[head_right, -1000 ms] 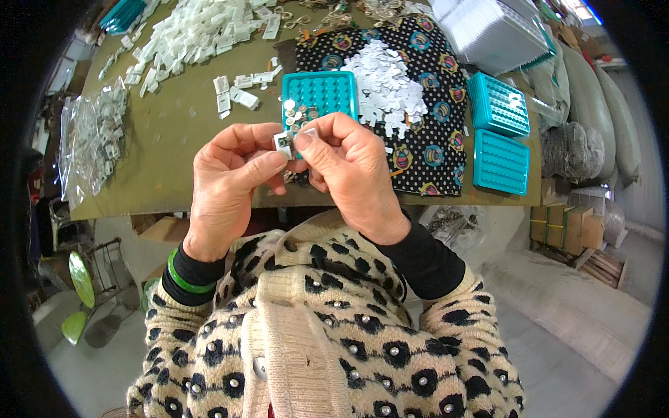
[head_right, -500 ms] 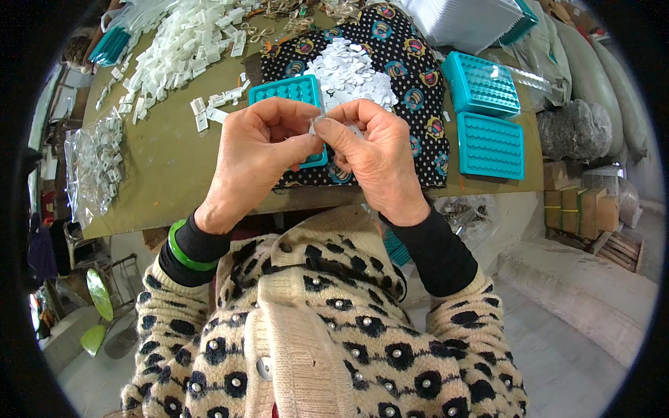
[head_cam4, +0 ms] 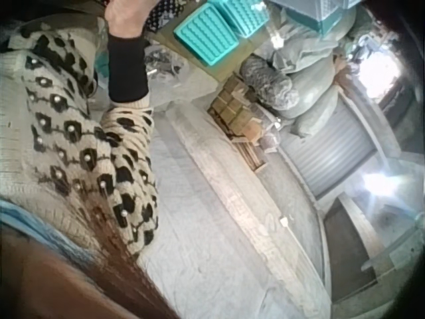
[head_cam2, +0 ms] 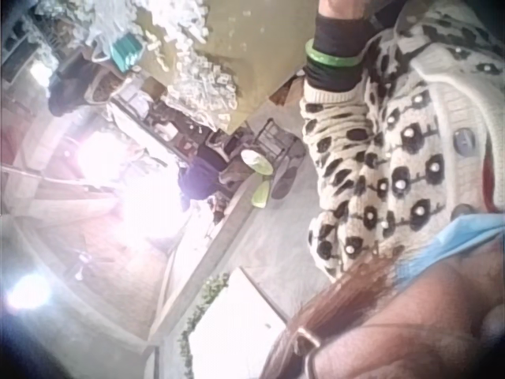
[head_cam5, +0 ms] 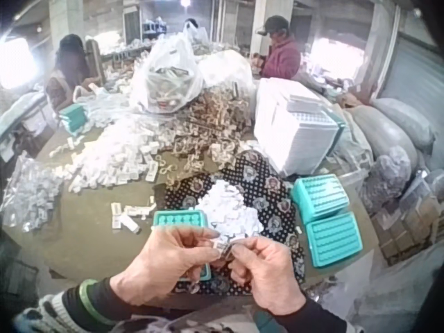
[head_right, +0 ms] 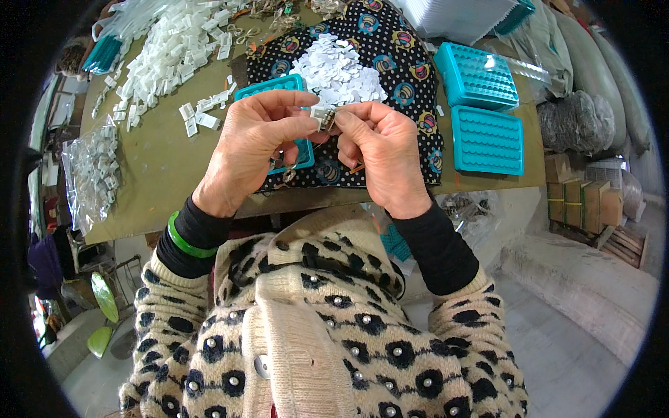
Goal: The person repeatedly picks small white plastic housings and metal pins from a table, inserts the pins into the housings, and places the assembled units back on the table. The hands work continuously with the parts and a blue tray of pins nearby.
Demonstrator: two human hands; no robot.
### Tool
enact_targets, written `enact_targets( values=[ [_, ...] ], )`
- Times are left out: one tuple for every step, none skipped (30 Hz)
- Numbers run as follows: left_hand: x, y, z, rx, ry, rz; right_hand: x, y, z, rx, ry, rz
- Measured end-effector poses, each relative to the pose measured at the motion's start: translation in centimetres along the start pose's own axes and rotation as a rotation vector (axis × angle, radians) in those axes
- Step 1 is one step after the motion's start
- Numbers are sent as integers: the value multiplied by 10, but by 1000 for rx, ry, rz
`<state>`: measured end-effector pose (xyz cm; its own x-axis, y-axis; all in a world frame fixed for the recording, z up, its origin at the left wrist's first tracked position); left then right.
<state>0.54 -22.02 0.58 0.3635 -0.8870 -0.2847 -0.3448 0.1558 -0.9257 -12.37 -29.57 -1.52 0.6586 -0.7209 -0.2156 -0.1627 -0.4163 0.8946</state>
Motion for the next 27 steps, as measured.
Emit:
enact_targets(
  values=[
    [1,-3,1,25,-9,-28,0,0,3,-6,-24,-2],
    [1,-3,3,61,-28,-32,0,0,4,-52,-23,-16],
    [1,-10,3,109,-33,-98,0,0,5,-97,-22,-29],
    [0,-14,4,171,-50,-140,0,0,5,-142,-19,-42],
    [-1,-20,3,226,-58,-218,0,-1,6,-149,-16,-57],
    [1,-13,1,187,-33,-143,-1,-2,6,-156,-13,-71],
    [4,-8,-3,143,0,-106,-1,-3,6,-164,-6,-85],
    [6,-5,-6,99,38,-80,-2,-4,7,-172,-7,-98],
    [7,-4,-3,110,8,-80,-2,-5,7,-179,-5,-109],
    [8,-4,-1,122,-15,-89,-3,-5,7,-178,4,-112],
    [8,-3,2,141,-46,-82,-4,-5,9,-183,-16,-108],
    [8,-4,3,121,-35,-91,-4,-3,11,-180,-30,-98],
    [7,-4,3,64,-16,-91,-5,-2,11,-173,-34,-80],
    [6,-5,3,17,-9,-87,-6,-3,12,-174,-37,-101],
    [3,-6,4,-31,-2,-85,-6,-3,11,-171,-33,-113],
    [0,-6,5,-101,11,-62,-7,-2,9,-168,-27,-126],
    [-4,-6,5,-172,22,-40,-7,2,8,-128,-28,-105],
    [-10,-9,9,-242,36,-26,-8,5,4,-88,-26,-83],
    [-17,-9,11,-297,42,13,-8,7,2,-62,-45,-79],
    [-26,-8,13,-354,50,47,-8,15,0,-17,-62,-17],
    [-35,-8,14,-419,65,70,-9,24,-5,-18,-62,50],
    [-44,-5,15,-459,67,110,-10,33,-15,9,-13,132],
    [-53,-1,14,-485,86,139,-13,40,-21,13,-18,195],
    [-60,6,14,-516,85,183,-15,44,-31,43,11,249],
    [-65,11,14,-563,102,206,-17,45,-42,69,28,299],
    [-68,16,14,-569,112,209,-20,48,-55,97,74,360],
    [-70,21,15,-634,112,206,-21,47,-67,136,112,387]
  ],
)
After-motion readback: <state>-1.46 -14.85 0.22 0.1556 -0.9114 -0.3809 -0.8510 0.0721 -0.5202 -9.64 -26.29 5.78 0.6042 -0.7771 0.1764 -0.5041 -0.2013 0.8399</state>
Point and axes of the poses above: each hand's wrist, its own x-axis towards the middle knuckle, its own z-axis out of the back of the hand, y = z × x, the point moved 9 cm from there along x, towards the middle knuckle, and after that the axes turned 3 degrees about -x, right-handed, at the moved point
